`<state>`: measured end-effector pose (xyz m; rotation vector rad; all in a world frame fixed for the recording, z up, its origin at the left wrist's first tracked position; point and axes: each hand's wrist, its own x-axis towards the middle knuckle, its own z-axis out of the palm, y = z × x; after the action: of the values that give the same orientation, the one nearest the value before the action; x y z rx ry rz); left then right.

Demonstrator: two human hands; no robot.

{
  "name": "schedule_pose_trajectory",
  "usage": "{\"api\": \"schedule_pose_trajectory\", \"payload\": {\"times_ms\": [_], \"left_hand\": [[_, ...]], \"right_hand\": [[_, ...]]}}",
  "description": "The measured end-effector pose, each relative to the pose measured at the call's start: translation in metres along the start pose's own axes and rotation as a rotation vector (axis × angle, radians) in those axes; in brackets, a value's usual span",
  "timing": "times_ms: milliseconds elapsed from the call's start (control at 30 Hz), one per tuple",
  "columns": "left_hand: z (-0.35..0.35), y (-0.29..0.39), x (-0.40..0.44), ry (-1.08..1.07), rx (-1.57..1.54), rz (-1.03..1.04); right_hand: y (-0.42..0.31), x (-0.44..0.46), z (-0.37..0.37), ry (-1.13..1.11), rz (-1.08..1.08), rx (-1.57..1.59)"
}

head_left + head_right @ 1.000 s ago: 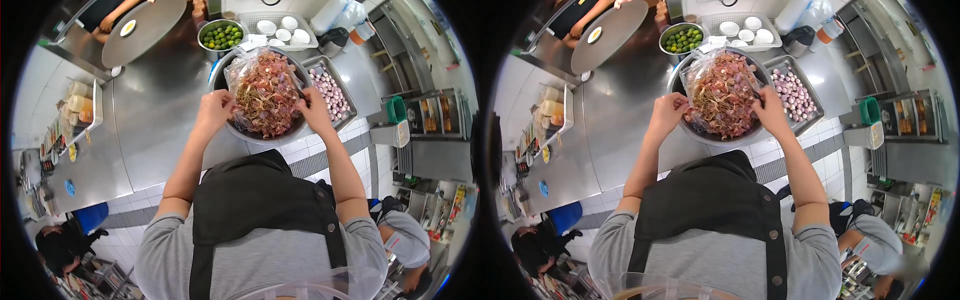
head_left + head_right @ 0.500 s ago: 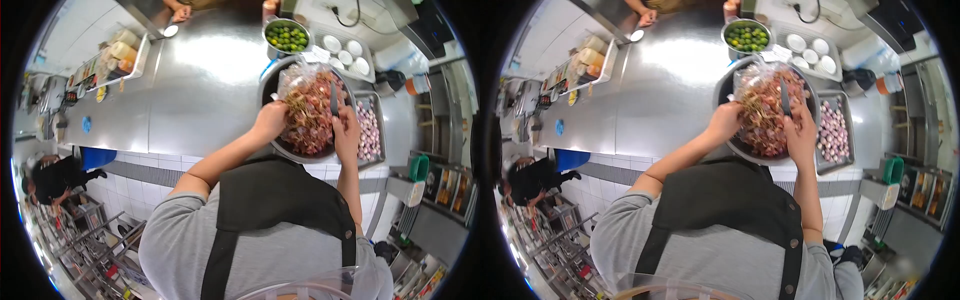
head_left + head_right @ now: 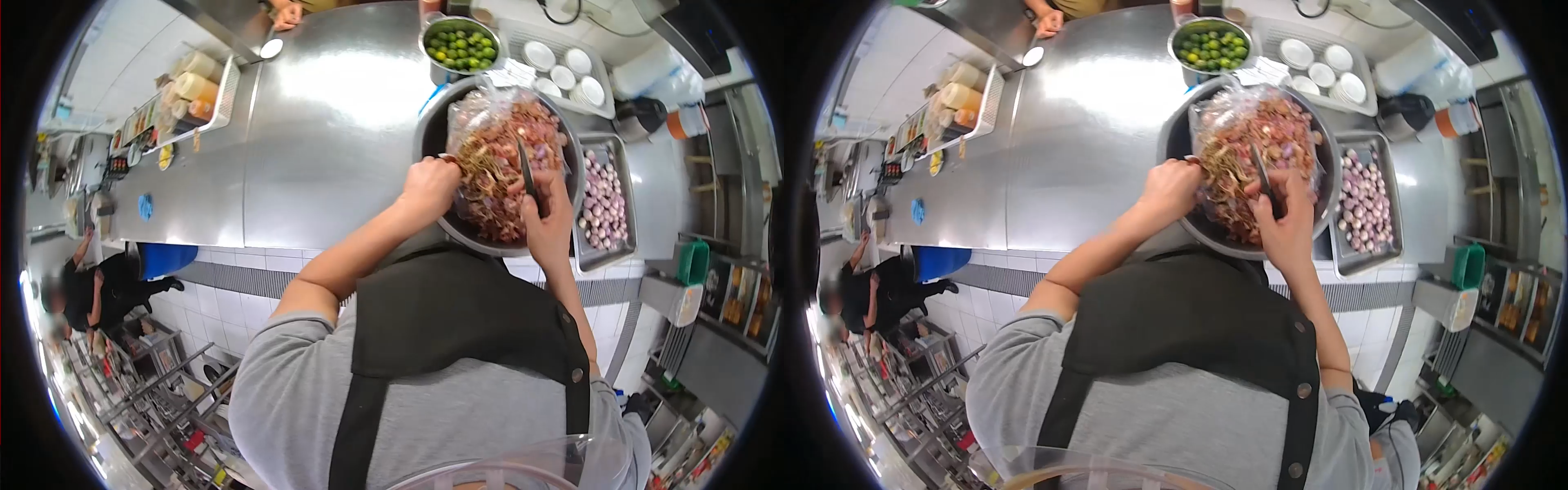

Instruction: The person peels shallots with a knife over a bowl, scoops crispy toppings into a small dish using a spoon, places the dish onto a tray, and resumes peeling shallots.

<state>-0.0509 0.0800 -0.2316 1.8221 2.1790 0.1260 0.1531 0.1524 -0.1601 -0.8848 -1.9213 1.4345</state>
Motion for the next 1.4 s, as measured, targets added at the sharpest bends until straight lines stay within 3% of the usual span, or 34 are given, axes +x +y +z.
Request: {"api": "schedule_pose_trajectory", "payload": {"times_ms": [33, 100, 233, 300, 400, 533, 600, 833, 1100, 1233, 1300, 1400], "left_hand": [[-0.005, 0.0, -0.005, -0.011, -0.011, 0.02], [-0.015, -0.004, -0.016, 0.232, -0.331, 0.045], [-0.037, -0.027, -0.026, 0.08, -0.67, -0.021], [-0.045, -0.031, -0.033, -0.096, -1.124, -0.157], [-0.054, -0.011, -0.039, -0.027, -1.336, -0.052], [-0.039, -0.001, -0.018, -0.022, -1.517, -0.12], [-0.019, 0.0, -0.011, -0.002, -1.804, -0.141], [0.006, 0.006, -0.015, 0.003, -1.866, -0.079], [0.011, 0.005, -0.016, 0.198, -1.741, 0.037], [0.008, 0.008, -0.019, 0.188, -1.78, 0.032], [0.011, 0.009, -0.021, 0.094, -1.836, -0.083], [0.015, 0.019, -0.02, 0.195, -1.899, -0.125]], "right_hand": [[-0.001, 0.001, -0.001, 0.056, 0.054, 0.103], [0.008, 0.004, -0.014, 0.091, 0.056, 0.041], [0.017, -0.001, -0.014, 0.108, 0.17, 0.179], [0.009, -0.005, -0.005, 0.085, 0.181, 0.147], [0.012, -0.009, 0.008, 0.033, 0.162, 0.084], [0.02, -0.011, 0.029, -0.111, 0.182, 0.321], [0.023, -0.011, 0.03, -0.145, 0.172, 0.359], [0.032, -0.012, 0.032, -0.196, 0.277, 0.441], [0.031, -0.01, 0.03, -0.262, 0.334, 0.409], [0.031, -0.01, 0.026, -0.276, 0.333, 0.369], [0.04, -0.012, 0.028, -0.244, 0.318, 0.382], [0.041, -0.016, 0.039, -0.124, 0.286, 0.361]]}}
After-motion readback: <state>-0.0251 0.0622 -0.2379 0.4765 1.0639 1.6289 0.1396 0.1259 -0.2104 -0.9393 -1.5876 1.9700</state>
